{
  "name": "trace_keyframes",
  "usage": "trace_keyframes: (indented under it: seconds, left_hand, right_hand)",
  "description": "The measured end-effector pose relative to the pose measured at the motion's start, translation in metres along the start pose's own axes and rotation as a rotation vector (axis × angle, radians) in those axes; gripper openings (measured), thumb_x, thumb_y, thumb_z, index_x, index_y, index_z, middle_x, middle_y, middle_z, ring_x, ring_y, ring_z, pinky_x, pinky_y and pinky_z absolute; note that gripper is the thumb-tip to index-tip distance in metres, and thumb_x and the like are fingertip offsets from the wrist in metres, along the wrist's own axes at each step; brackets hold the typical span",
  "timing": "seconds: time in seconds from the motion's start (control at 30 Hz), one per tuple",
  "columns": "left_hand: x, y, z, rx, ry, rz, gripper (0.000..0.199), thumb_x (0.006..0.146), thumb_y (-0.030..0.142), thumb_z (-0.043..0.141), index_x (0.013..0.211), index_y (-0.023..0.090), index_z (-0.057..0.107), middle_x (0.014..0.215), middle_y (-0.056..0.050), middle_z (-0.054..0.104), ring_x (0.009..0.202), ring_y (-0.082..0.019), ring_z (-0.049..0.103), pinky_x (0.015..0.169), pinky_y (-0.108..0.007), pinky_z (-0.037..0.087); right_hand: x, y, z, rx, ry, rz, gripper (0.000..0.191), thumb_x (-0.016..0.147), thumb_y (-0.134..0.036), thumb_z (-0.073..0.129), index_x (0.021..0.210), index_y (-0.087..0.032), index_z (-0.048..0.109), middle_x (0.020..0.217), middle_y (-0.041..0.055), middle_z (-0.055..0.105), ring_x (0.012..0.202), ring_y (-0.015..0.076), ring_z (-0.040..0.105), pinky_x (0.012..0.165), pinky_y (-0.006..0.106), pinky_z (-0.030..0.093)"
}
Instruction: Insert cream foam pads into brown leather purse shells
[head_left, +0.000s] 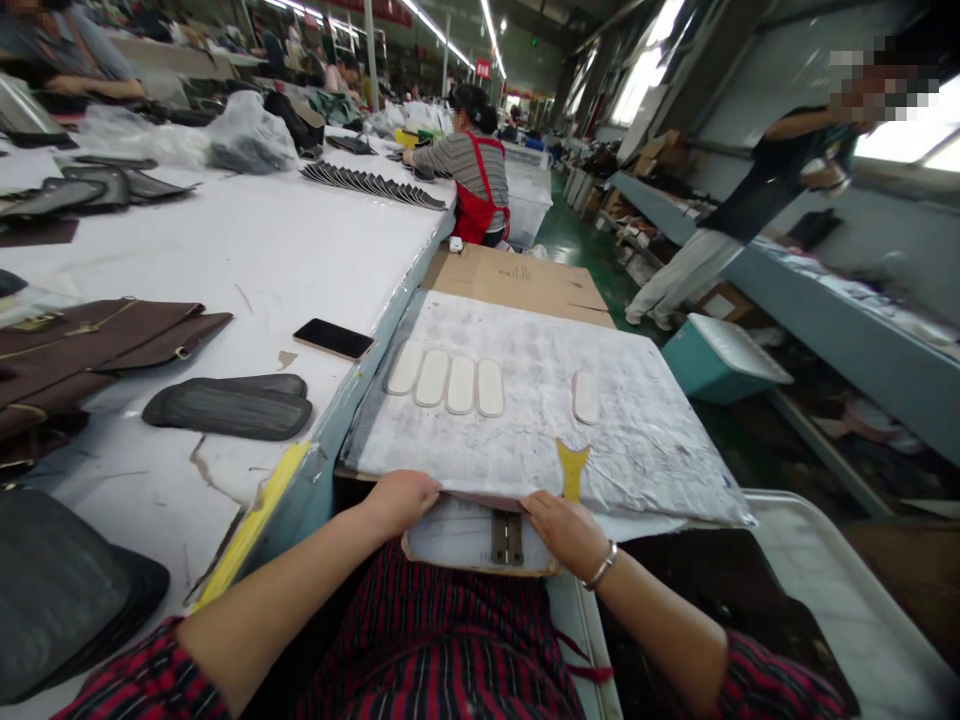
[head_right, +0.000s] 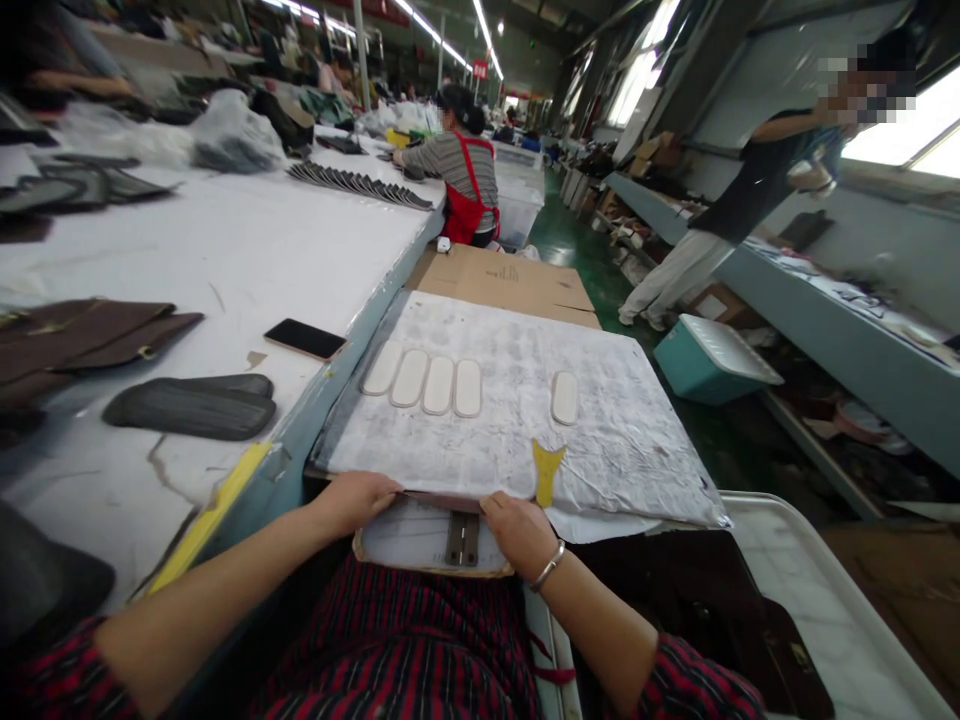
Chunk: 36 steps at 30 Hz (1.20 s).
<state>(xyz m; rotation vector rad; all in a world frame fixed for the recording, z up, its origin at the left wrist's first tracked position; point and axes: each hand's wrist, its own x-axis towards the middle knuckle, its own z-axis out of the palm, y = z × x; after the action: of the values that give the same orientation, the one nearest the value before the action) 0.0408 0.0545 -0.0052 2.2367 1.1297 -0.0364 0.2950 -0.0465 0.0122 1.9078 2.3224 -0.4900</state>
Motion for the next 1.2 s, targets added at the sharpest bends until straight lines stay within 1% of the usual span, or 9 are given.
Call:
trace_keyframes:
  seconds: [0.17, 0.3, 0.43, 0.5, 0.63, 0.8, 0.87, 1.0, 1.2]
  left_hand:
    - [0.016, -0.004, -0.01, -0.039, -0.098, 0.008, 0.034, 0.077, 0.039, 0.044, 0.056, 0.019, 0.062, 0.055, -0.001, 0.061, 0.057, -0.015, 0.054, 0.056, -0.022, 0.034]
    - [0.009, 0.002, -0.005, -0.073, -0.109, 0.009, 0.029, 0.075, 0.039, 0.048, 0.062, 0.019, 0.066, 0.062, -0.001, 0.066, 0.062, -0.016, 0.056, 0.059, -0.021, 0.035]
    - [-0.003, 0.004, 0.005, -0.071, -0.022, -0.017, 0.026, 0.072, 0.036, 0.052, 0.086, 0.02, 0.068, 0.092, -0.007, 0.068, 0.089, -0.023, 0.058, 0.078, -0.027, 0.037]
    - [-0.013, -0.001, 0.009, -0.069, 0.026, -0.055, 0.034, 0.072, 0.037, 0.053, 0.099, 0.018, 0.064, 0.104, -0.01, 0.065, 0.097, -0.025, 0.056, 0.083, -0.029, 0.036]
    - [-0.036, -0.006, 0.017, -0.019, 0.042, -0.185, 0.034, 0.078, 0.043, 0.043, 0.083, 0.016, 0.064, 0.085, -0.01, 0.067, 0.08, -0.024, 0.059, 0.071, -0.029, 0.039]
    - [-0.049, 0.004, 0.025, 0.028, 0.082, -0.257, 0.039, 0.085, 0.037, 0.031, 0.069, 0.017, 0.06, 0.073, -0.009, 0.064, 0.076, -0.022, 0.059, 0.071, -0.029, 0.038]
    - [-0.045, 0.007, 0.023, 0.019, 0.104, -0.252, 0.035, 0.083, 0.037, 0.035, 0.078, 0.017, 0.063, 0.081, -0.01, 0.066, 0.08, -0.022, 0.059, 0.074, -0.029, 0.038]
    - [-0.024, 0.008, 0.015, -0.031, 0.136, -0.166, 0.04, 0.078, 0.042, 0.046, 0.107, 0.019, 0.059, 0.108, -0.009, 0.062, 0.095, -0.023, 0.056, 0.083, -0.029, 0.037]
    - [0.009, 0.011, 0.009, -0.07, 0.03, -0.064, 0.027, 0.077, 0.04, 0.048, 0.085, 0.024, 0.068, 0.088, -0.001, 0.07, 0.088, -0.02, 0.058, 0.08, -0.025, 0.038]
  right_hand:
    - [0.028, 0.015, -0.005, 0.071, -0.12, 0.027, 0.031, 0.09, -0.027, 0.035, 0.089, -0.014, 0.064, 0.088, 0.0098, 0.065, 0.086, 0.0192, 0.059, 0.075, 0.026, 0.04]
    - [0.032, 0.029, -0.005, 0.173, -0.185, -0.014, 0.031, 0.088, -0.03, 0.039, 0.083, -0.016, 0.066, 0.081, 0.0053, 0.067, 0.078, 0.0157, 0.06, 0.068, 0.022, 0.04]
    - [0.01, 0.029, -0.003, 0.245, -0.171, 0.0, 0.03, 0.087, -0.036, 0.04, 0.095, -0.017, 0.063, 0.091, 0.0049, 0.066, 0.084, 0.0153, 0.06, 0.07, 0.021, 0.041]
    - [-0.007, 0.021, 0.002, 0.212, -0.124, 0.113, 0.032, 0.085, -0.037, 0.044, 0.102, -0.014, 0.058, 0.095, 0.009, 0.065, 0.09, 0.0191, 0.059, 0.073, 0.024, 0.041]
    - [-0.032, 0.008, 0.02, 0.122, -0.121, 0.344, 0.028, 0.088, -0.021, 0.033, 0.087, -0.008, 0.058, 0.083, 0.0181, 0.063, 0.084, 0.0262, 0.061, 0.071, 0.034, 0.041]
    - [-0.041, 0.018, 0.035, 0.275, -0.155, 0.299, 0.034, 0.091, -0.016, 0.024, 0.09, -0.011, 0.057, 0.083, 0.0125, 0.065, 0.072, 0.017, 0.064, 0.065, 0.027, 0.045]
    - [-0.04, 0.023, 0.031, 0.332, -0.131, 0.288, 0.037, 0.092, -0.023, 0.021, 0.097, -0.013, 0.056, 0.084, 0.0093, 0.066, 0.071, 0.0157, 0.064, 0.065, 0.026, 0.046]
    - [-0.029, 0.021, 0.016, 0.315, 0.031, 0.231, 0.045, 0.086, -0.038, 0.042, 0.125, -0.016, 0.04, 0.118, 0.0113, 0.053, 0.106, 0.0202, 0.052, 0.085, 0.029, 0.04]
    - [0.007, 0.021, 0.011, 0.138, -0.028, 0.124, 0.032, 0.092, -0.027, 0.03, 0.092, -0.015, 0.06, 0.09, 0.0104, 0.065, 0.089, 0.0196, 0.059, 0.078, 0.028, 0.039]
